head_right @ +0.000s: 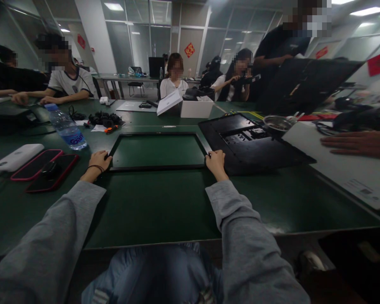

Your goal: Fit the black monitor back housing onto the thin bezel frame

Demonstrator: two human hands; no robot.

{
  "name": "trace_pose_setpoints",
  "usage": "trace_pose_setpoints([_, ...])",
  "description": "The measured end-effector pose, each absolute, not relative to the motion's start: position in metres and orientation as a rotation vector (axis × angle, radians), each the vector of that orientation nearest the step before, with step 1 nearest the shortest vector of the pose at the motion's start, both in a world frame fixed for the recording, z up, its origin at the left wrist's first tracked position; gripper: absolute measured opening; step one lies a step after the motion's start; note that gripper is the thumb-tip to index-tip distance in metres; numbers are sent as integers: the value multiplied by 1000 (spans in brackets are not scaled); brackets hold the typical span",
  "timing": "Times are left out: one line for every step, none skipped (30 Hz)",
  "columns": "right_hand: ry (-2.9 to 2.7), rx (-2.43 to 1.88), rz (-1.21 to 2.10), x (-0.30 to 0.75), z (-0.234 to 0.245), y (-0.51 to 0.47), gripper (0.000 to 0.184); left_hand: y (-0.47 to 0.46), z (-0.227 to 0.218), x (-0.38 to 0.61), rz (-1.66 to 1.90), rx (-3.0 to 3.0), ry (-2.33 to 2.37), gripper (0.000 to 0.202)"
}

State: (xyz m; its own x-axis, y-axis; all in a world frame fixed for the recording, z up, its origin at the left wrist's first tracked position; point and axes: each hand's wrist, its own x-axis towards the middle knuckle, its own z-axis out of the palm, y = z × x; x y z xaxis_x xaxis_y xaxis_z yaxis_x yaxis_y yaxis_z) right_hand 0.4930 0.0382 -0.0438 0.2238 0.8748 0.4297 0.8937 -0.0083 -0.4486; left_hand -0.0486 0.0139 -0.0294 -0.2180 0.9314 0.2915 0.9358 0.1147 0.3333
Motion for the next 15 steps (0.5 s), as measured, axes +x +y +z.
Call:
trace_pose_setpoints([-1627,-1862,-29,492,-44,37,32,14,-30,-49,-691,-1959,-2349,43])
trace_pose_setpoints([-1626,-1860,-22,492,-44,37,32,14,-30,-49,-674,-1960,-2359,44])
trace_pose_setpoints([-1625,-1854,-16,491,-44,36,33,14,-29,-48,-669,-1959,-2368,47])
trace_pose_setpoints([-1619,-1848,-11,491,-43,36,35,14,-29,-47,-681,-1956,-2373,50])
trace_pose_setpoints([-1611,-1841,-9,490,-43,36,38,13,-28,-45,-711,-1954,-2372,54])
trace_pose_setpoints([-1601,-1833,-11,490,-41,36,41,12,-26,-43,-751,-1962,-2366,58])
trace_pose_setpoints([-1593,-1828,-18,489,-39,35,44,10,-24,-40,-794,-1980,-2356,61])
trace_pose_setpoints([-1576,-1827,-34,487,-35,33,48,7,-21,-36,-826,-2023,-2339,64])
trace_pose_setpoints([-1548,-1827,-66,486,-30,30,53,3,-18,-32,-835,-2091,-2322,65])
trace_pose_setpoints([-1503,-1824,-116,485,-24,26,58,-1,-14,-27,-832,-2147,-2305,67])
trace_pose_setpoints([-1440,-1819,-179,483,-17,22,64,-5,-11,-22,-803,-2201,-2304,68])
trace_pose_setpoints([-1366,-1804,-251,482,-9,16,69,-9,-7,-18,-759,-2253,-2301,70])
trace_pose_setpoints([-1287,-1779,-321,481,-1,10,72,-13,-4,-14,-706,-2324,-2278,73])
trace_pose_setpoints([-1227,-1754,-376,482,6,4,74,-17,-1,-10,-649,-2388,-2246,80])
trace_pose_setpoints([-1174,-1735,-416,484,12,-1,76,-20,1,-7,-591,-2455,-2205,86])
